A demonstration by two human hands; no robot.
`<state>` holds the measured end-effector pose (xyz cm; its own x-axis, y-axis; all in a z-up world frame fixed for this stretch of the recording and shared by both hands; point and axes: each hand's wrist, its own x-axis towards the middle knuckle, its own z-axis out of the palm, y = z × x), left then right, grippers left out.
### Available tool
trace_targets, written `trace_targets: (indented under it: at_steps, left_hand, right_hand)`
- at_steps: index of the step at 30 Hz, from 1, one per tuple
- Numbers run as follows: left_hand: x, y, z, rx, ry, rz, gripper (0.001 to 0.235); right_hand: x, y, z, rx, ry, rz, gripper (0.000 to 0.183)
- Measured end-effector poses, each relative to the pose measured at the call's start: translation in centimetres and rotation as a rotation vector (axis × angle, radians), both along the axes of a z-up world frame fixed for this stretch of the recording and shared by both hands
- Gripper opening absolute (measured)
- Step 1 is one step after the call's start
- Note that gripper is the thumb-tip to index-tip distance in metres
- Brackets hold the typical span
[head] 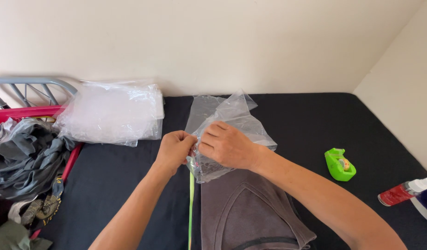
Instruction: The person is packing folded clothes into clear plastic bags at a laundry station.
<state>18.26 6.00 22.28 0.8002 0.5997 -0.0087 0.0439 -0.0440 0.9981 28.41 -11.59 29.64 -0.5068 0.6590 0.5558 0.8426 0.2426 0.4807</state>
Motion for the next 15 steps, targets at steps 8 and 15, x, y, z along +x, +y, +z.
trace_targets:
  at_steps: [8,15]
  left_hand:
    - [-1.2,3.6,0.5,-0.029,0.005,0.188,0.018]
    - [-5.7,6.0,-3.9,0.144,-0.121,0.167,0.026]
  right_hand:
    - [-0.9,-0.6,-0.4,-0.143,0.271,0.010,0.018]
    - [2.1,-0.8,-1.8,-0.232,0.350,-0.150,0.020]
